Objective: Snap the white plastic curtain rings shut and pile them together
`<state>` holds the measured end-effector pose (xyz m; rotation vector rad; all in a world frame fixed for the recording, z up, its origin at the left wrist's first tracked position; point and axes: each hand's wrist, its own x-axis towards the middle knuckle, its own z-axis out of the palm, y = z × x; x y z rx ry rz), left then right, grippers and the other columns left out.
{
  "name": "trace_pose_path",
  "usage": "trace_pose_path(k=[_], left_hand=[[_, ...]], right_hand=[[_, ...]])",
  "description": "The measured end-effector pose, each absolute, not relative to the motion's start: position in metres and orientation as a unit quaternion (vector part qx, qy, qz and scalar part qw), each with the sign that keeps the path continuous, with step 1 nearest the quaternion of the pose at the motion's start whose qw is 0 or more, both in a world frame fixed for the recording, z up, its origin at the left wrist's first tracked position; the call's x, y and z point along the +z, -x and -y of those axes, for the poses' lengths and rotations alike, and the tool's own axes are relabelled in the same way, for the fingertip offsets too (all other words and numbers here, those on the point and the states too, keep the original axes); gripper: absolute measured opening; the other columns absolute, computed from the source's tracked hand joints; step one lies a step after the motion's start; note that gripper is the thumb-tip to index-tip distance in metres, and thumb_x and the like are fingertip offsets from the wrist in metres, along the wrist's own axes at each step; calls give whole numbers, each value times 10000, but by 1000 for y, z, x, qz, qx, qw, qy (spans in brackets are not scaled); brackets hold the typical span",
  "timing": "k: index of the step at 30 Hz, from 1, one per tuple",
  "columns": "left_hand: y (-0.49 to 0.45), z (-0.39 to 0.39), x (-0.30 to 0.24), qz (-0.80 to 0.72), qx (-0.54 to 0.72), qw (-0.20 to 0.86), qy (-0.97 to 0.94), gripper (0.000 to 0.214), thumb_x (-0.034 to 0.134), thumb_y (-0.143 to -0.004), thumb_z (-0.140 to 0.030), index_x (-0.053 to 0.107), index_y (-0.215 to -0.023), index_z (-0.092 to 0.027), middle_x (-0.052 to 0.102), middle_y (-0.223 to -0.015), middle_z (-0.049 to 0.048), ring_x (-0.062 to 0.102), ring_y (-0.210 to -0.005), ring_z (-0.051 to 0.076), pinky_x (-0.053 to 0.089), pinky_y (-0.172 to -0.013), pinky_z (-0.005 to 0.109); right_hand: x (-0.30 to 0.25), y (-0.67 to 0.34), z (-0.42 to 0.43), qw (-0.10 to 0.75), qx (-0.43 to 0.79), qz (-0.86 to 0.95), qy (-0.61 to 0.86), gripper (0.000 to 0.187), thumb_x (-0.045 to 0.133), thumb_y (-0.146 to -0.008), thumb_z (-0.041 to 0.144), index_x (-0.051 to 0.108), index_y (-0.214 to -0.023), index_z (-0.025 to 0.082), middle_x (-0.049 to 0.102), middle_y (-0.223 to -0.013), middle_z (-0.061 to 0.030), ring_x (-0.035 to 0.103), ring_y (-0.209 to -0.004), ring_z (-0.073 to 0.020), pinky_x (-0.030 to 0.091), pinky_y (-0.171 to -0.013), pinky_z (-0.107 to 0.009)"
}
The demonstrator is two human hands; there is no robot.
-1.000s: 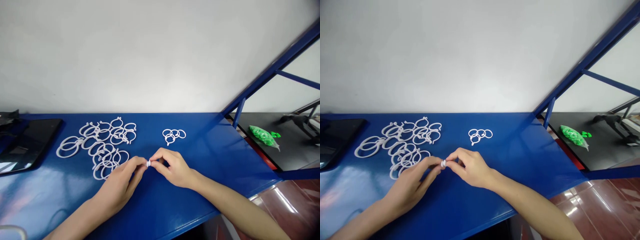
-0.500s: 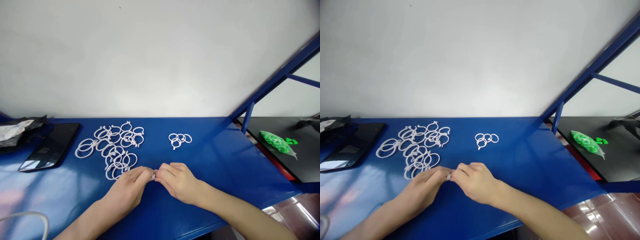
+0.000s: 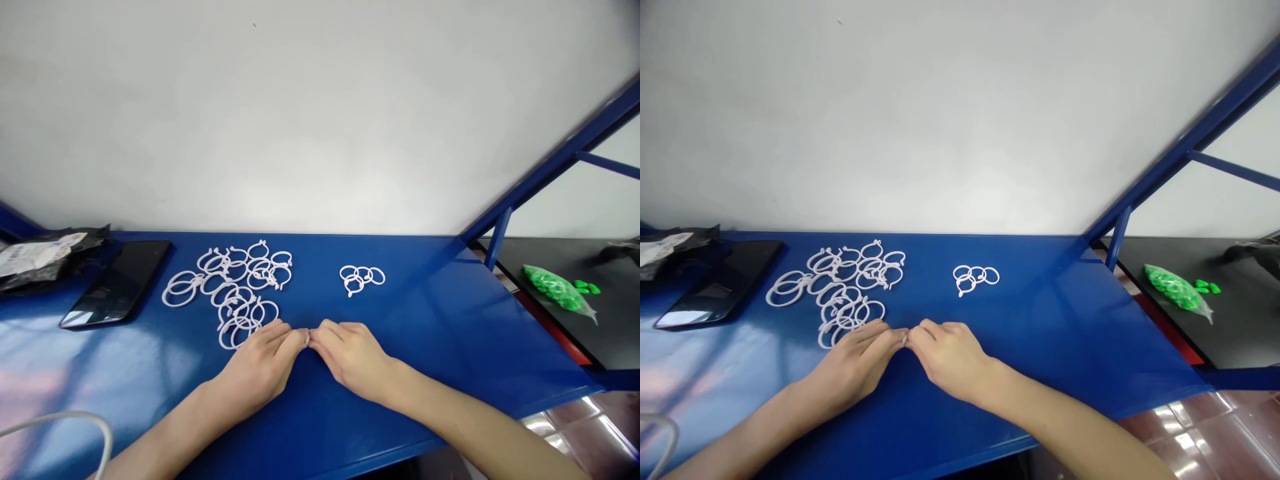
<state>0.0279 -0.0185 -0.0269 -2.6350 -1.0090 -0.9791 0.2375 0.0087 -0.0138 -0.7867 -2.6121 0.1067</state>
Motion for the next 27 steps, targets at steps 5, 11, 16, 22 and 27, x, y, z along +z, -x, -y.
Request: trace_pose_path(k=[5, 11, 16, 22, 27], left_hand=[[-28, 18, -20, 342, -327, 70, 878, 226, 414, -976, -4, 568, -917, -158, 658, -702, 26, 525, -559, 154, 437, -562, 291], [-11, 4, -7, 451, -284, 144, 834, 173, 620, -981, -328, 656, -1006, -161, 729, -961, 87, 646, -888, 263, 473, -784, 399], [5, 1, -9, 565, -151, 165, 794, 361, 602, -936, -532, 659, -898, -178, 672, -908, 119, 595, -899, 321, 453, -777, 440], [22, -6, -9, 625, -144, 166, 749, 311, 572, -948, -485, 630, -864, -192, 674, -835, 99, 607, -885, 323, 437, -782, 430], [27, -9, -16, 599, -131, 133, 779, 229, 537, -963, -343, 684, -862, -199, 711, -846, 92, 601, -874, 312, 420, -758, 415]], right_hand=[[-17, -235, -12, 232, 36, 932, 276, 423, 304, -1128, 294, 640, -906, 164, 679, -758, -17, 621, -590, -138, 443, -574, -270], [-2, -250, -37, 307, 0, 899, 313, 267, 486, -1086, 334, 662, -946, 192, 742, -851, -12, 693, -698, -126, 485, -675, -248], [6, -278, -64, 251, -98, 834, 481, 286, 484, -1074, 347, 683, -949, 184, 729, -910, -42, 674, -642, -137, 407, -515, -260], [4, -277, -64, 203, -92, 826, 517, 251, 527, -1045, 367, 693, -1067, 180, 719, -1034, -76, 706, -721, -176, 423, -515, -254], [2, -264, -52, 165, -41, 853, 493, 234, 576, -1025, 352, 689, -1126, 174, 721, -1099, -94, 731, -811, -213, 488, -556, -264]])
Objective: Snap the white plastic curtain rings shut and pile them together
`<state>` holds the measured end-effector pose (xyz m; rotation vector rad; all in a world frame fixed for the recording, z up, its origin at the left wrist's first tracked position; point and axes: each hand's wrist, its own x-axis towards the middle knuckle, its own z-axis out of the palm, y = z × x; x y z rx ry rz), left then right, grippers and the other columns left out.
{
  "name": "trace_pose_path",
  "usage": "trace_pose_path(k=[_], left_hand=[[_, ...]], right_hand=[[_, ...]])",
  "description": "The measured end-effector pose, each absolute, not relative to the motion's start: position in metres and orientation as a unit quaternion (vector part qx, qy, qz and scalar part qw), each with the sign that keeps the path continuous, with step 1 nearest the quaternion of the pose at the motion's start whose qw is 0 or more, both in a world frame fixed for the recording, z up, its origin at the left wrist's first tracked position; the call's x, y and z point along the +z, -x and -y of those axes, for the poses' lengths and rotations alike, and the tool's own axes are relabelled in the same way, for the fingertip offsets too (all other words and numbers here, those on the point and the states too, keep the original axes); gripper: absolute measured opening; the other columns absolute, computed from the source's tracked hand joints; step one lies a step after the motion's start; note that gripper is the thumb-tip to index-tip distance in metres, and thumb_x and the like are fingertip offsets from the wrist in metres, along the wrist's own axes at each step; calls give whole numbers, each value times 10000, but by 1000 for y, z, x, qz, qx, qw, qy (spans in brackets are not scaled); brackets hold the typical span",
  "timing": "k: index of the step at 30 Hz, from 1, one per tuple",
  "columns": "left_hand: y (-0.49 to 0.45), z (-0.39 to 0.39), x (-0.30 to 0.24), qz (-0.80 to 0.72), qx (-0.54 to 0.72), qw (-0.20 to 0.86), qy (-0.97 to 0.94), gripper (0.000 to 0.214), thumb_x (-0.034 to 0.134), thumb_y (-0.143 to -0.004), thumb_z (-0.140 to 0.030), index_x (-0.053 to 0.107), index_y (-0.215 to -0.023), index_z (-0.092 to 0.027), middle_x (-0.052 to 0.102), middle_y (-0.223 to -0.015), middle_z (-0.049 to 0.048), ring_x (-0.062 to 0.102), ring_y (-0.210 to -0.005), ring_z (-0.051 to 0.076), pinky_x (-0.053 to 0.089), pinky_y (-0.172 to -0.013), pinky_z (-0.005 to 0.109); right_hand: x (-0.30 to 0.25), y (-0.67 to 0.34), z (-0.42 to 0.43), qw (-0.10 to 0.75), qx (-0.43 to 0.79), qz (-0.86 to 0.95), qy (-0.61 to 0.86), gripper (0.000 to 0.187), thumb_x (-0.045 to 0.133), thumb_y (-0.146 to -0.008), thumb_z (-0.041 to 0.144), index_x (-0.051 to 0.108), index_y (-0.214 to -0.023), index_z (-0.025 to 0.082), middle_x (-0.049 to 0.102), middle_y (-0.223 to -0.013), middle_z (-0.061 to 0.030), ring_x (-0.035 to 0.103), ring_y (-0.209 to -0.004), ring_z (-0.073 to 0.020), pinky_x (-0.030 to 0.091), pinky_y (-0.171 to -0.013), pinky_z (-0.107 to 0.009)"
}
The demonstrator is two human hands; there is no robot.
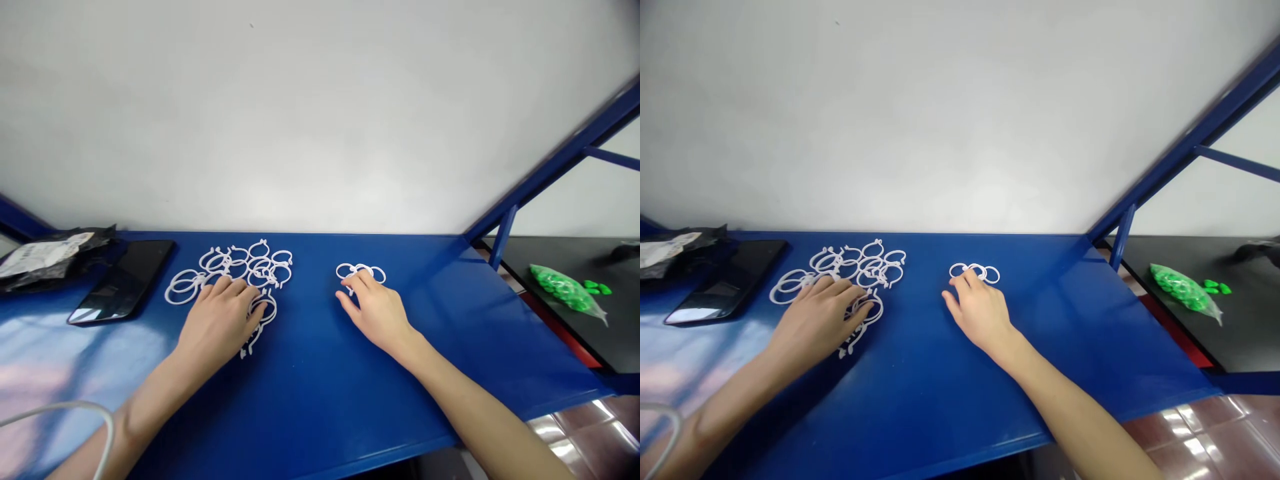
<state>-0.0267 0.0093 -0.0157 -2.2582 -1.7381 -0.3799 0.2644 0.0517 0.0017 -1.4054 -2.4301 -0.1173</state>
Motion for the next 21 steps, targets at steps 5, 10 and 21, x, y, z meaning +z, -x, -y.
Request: trace_pose_path(k=[5, 10, 21], left_hand=[[21, -8, -14, 585, -177, 135, 780, 265, 493, -1006, -313, 686, -862, -204, 711, -806, 65, 571, -817, 270, 400, -740, 391], [9, 0, -4, 544, -263, 126, 787, 229, 545, -1006, -314, 672, -846, -211, 700, -775, 34, 554, -770, 235, 394, -730, 371], [-23, 19, -2, 452, -337, -207, 799, 152, 577, -972, -247, 660, -845, -231, 626, -694, -59, 559, -548, 83, 425, -514, 191]], right_hand=[[-3, -258, -43, 177, 20, 883, 435, 254, 553, -1040, 349, 695, -1142, 164, 728, -1091, -98, 739, -852, -219, 582, -683, -322], [-4, -249, -31, 212, 96, 906, 353, 306, 533, -1049, 387, 659, -1233, 178, 724, -1133, -86, 733, -869, -194, 597, -745, -327], [-5, -242, -23, 278, 352, 838, 311, 99, 657, -979, 295, 683, -1000, 202, 717, -1063, -30, 638, -695, -92, 517, -662, -223]])
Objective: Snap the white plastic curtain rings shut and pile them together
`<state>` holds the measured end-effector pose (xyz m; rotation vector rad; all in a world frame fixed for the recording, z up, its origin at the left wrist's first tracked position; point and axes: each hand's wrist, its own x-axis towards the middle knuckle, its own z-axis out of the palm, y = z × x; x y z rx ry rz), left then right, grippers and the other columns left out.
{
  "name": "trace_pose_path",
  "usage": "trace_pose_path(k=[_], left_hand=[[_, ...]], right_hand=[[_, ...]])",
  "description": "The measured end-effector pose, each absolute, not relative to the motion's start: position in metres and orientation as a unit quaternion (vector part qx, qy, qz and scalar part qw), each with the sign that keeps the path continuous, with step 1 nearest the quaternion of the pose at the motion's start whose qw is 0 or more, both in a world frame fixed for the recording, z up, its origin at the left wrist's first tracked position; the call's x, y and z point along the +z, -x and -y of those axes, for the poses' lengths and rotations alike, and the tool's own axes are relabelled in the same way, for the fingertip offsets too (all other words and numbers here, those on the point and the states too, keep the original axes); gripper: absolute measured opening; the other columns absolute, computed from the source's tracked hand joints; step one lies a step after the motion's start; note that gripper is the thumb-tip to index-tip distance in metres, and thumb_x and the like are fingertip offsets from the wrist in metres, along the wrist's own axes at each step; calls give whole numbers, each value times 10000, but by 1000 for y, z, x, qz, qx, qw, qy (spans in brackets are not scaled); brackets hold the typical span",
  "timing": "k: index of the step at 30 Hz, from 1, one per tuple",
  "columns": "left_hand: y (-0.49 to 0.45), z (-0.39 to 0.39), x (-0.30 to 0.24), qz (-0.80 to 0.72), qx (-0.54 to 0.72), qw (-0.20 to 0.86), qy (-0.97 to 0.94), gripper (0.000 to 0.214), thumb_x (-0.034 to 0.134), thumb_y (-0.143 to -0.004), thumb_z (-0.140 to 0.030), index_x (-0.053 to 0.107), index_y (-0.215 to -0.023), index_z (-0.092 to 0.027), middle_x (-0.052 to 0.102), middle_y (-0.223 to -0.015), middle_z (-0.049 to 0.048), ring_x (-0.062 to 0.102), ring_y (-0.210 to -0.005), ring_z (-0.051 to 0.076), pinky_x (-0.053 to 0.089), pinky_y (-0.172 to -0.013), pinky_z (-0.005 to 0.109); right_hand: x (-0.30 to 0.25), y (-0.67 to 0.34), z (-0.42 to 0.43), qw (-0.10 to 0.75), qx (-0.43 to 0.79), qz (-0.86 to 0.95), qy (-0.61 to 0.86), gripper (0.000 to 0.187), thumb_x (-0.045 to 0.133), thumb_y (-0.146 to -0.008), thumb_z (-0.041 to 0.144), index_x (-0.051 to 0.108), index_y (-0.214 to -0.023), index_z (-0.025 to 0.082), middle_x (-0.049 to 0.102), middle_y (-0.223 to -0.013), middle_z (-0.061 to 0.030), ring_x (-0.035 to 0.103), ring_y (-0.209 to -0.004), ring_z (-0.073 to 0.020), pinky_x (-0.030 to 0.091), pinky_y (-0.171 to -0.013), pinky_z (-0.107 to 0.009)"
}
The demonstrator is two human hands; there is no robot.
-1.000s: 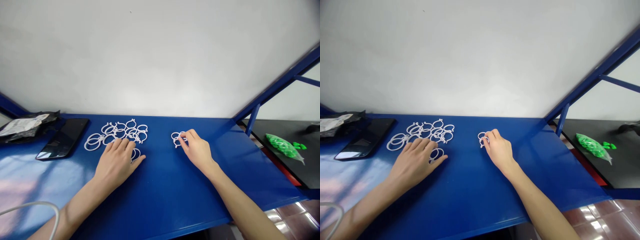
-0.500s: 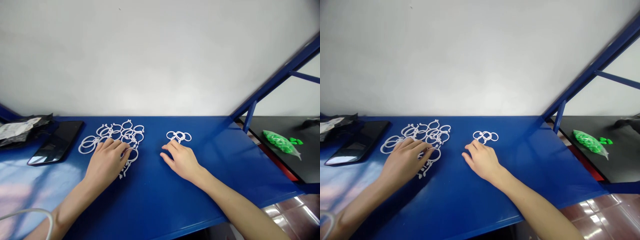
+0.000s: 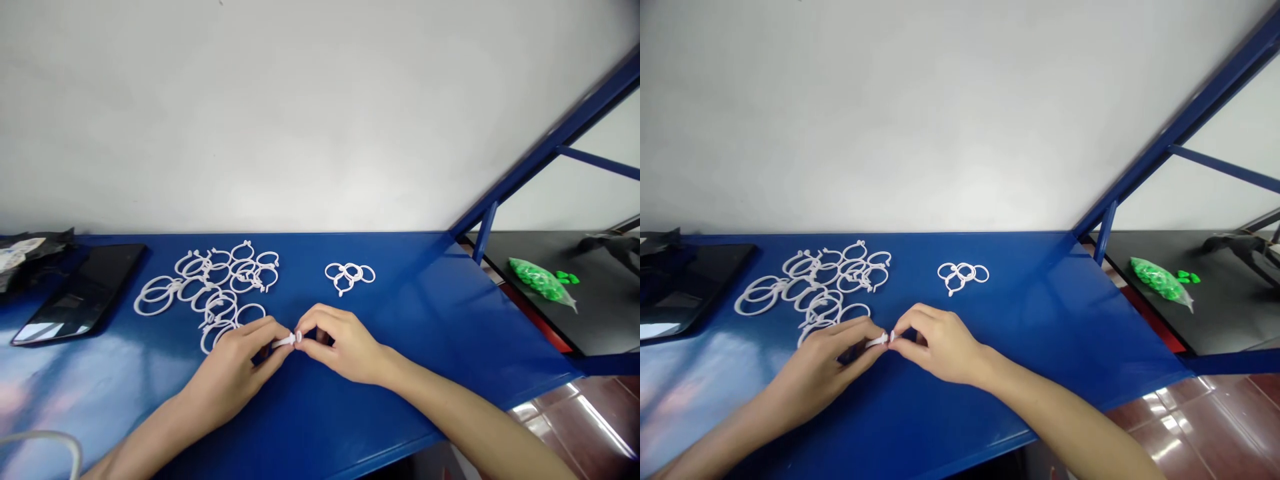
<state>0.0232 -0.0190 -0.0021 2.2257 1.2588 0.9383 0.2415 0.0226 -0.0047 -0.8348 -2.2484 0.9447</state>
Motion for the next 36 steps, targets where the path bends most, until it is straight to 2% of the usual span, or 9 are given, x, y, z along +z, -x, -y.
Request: trace_pose_path(k=[5, 7, 10, 13, 17, 24, 29, 32, 36], left_hand=[[-19, 18, -2, -477, 334, 294, -758, 123, 587, -978, -321, 678, -976, -239, 706, -768, -46, 634, -610, 99, 496, -560, 192], [-19, 16, -3, -488, 354, 313, -734, 145, 585, -981, -339, 678, -1015, -233, 737, -814, -27, 676, -648, 114, 531, -590, 204], [-21, 15, -5, -488, 360, 310, -732, 149, 604, -973, -345, 694, -987, -228, 754, -820, -12, 697, -665, 130, 538, -591, 210], [-25, 18, -9, -477, 363, 271, -753, 143, 609, -974, -330, 702, -930, -230, 738, -752, -28, 674, -612, 117, 514, -556, 194], [-30, 24, -13, -451, 402, 196, -772, 127, 594, -988, -271, 667, -895, -222, 698, -715, -43, 651, -586, 94, 513, -569, 178], [-30, 25, -15, -377, 417, 159, -812, 98, 569, -1004, -163, 635, -951, -213, 710, -803, -12, 673, -690, 105, 535, -641, 188], [-29, 23, -23, -354, 401, 116, -837, 88, 569, -1006, -148, 630, -980, -207, 694, -768, -18, 623, -651, 112, 499, -616, 217], [-27, 20, -20, -357, 384, 70, -848, 82, 558, -1016, -161, 628, -1024, -203, 728, -852, -3, 636, -714, 130, 501, -677, 251], [-9, 11, -7, -411, 300, -33, -860, 147, 555, -1014, -203, 648, -1127, -199, 737, -1025, 50, 645, -889, 217, 484, -813, 369]], right_hand=[[0, -240, -23, 265, 401, 798, 364, 74, 681, -966, 270, 674, -952, 197, 681, -740, 42, 580, -568, -86, 440, -561, -204], [1, -240, -22, 260, 396, 804, 360, 91, 663, -982, 287, 666, -962, 198, 691, -756, 36, 595, -585, -91, 450, -572, -207], [0, -240, -21, 253, 361, 831, 338, 108, 607, -1022, 295, 660, -985, 208, 723, -874, 7, 659, -722, -115, 498, -672, -226], [-2, -241, -20, 238, 309, 863, 321, 139, 526, -1062, 278, 648, -1043, 214, 724, -959, -17, 683, -833, -138, 515, -748, -251], [-3, -243, -20, 227, 285, 884, 293, 193, 461, -1083, 264, 639, -1049, 199, 707, -974, -31, 673, -816, -135, 512, -731, -243], [3, -249, -22, 244, 304, 891, 233, 208, 494, -1072, 255, 677, -999, 188, 695, -921, -16, 656, -796, -121, 512, -713, -221], [-2, -250, -25, 222, 309, 895, 231, 186, 520, -1057, 222, 691, -990, 189, 702, -933, -16, 676, -813, -119, 527, -744, -220], [-6, -248, -26, 226, 283, 898, 250, 168, 537, -1057, 251, 690, -1014, 197, 717, -935, -9, 687, -815, -118, 524, -743, -217], [-7, -250, -35, 238, 168, 907, 305, 214, 546, -1058, 362, 695, -1025, 213, 731, -954, -17, 693, -779, -131, 512, -694, -232]])
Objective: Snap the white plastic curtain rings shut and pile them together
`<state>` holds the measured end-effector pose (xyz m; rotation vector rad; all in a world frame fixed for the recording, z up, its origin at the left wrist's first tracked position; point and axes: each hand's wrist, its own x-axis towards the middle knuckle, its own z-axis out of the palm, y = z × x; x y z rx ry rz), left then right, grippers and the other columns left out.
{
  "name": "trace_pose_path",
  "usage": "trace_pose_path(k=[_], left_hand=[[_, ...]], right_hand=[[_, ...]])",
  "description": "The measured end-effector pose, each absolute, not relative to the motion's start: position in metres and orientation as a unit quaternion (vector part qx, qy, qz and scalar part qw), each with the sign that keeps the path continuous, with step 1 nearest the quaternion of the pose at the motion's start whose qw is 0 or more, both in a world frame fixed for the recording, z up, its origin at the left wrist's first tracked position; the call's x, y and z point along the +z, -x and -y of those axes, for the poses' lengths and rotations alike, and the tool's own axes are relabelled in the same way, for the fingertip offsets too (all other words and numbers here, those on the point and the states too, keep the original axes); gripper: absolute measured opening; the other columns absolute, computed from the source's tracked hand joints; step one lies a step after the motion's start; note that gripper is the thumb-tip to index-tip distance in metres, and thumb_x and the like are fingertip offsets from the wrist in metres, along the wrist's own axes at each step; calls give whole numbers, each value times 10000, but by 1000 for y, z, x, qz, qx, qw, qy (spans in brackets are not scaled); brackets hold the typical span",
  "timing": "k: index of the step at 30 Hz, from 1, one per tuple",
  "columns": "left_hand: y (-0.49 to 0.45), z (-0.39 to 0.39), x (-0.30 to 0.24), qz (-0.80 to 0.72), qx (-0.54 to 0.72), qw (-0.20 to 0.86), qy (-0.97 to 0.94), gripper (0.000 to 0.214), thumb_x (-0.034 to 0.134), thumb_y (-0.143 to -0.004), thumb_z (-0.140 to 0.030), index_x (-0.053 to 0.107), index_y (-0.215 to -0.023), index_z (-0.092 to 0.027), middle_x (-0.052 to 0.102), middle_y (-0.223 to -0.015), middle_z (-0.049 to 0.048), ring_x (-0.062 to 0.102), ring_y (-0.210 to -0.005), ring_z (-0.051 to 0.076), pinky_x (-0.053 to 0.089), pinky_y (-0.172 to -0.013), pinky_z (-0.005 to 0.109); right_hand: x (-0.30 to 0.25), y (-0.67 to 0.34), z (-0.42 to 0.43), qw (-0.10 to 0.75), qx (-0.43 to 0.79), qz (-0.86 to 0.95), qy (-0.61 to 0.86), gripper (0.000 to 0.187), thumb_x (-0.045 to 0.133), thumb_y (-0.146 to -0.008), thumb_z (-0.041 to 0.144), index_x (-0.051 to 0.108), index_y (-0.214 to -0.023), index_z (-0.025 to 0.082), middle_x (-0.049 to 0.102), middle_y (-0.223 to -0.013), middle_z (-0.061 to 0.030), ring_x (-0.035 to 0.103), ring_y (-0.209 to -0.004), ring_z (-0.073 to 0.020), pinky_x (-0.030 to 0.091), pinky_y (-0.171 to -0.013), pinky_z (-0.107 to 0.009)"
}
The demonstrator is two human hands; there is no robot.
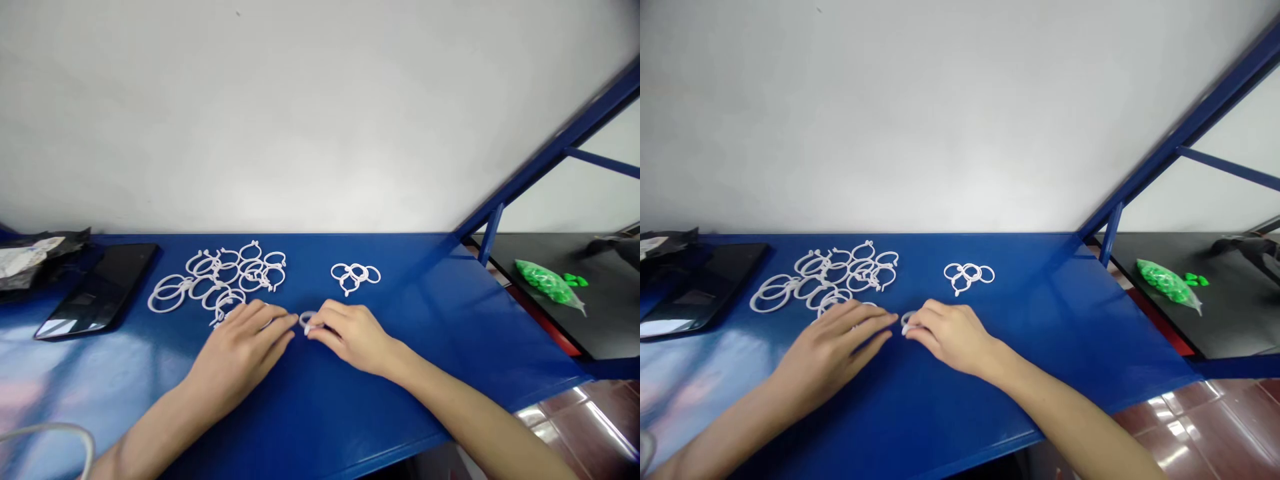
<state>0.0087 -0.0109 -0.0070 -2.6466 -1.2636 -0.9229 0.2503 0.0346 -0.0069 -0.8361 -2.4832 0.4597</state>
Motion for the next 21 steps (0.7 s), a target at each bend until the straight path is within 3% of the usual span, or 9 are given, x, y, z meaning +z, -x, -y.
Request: trace_pose_path(k=[4, 8, 11, 14, 21], left_hand=[[16, 3, -2, 479, -200, 52, 853, 207, 654, -945, -359, 677, -1062, -190, 714, -941, 63, 610, -905, 286, 446, -814, 438], [19, 1, -9, 483, -134, 26, 865, 103, 581, -951, -247, 673, -934, -205, 694, -875, 44, 588, -843, 264, 406, -774, 418], [11, 3, -12, 467, -137, 8, 873, 209, 475, -987, -181, 656, -885, -198, 676, -837, 40, 567, -801, 237, 385, -746, 395], [3, 5, -10, 457, -183, 0, 871, 205, 469, -1007, -197, 661, -934, -196, 675, -848, 39, 557, -807, 228, 384, -743, 382], [-5, 9, -6, 403, -310, -130, 851, 189, 522, -1021, -183, 665, -1122, -256, 680, -943, -2, 618, -837, 140, 478, -773, 262]], right_hand=[[-1, -266, -55, 277, 34, 863, 421, 205, 539, -1057, 330, 689, -999, 203, 721, -972, -34, 697, -807, -154, 512, -684, -248], [2, -282, -74, 235, -35, 824, 514, 153, 587, -1026, 308, 690, -1064, 201, 678, -1090, -50, 662, -682, -132, 491, -561, -257], [1, -283, -77, 197, -36, 824, 529, 171, 640, -989, 304, 687, -1125, 210, 655, -1153, -59, 674, -700, -145, 494, -528, -263], [2, -275, -69, 214, -29, 833, 509, 197, 612, -1000, 296, 680, -1160, 202, 655, -1165, -80, 698, -779, -178, 520, -540, -273], [-2, -247, -33, 250, 133, 909, 304, 268, 589, -1019, 349, 626, -1244, 208, 673, -1263, -87, 718, -889, -168, 595, -728, -296]])
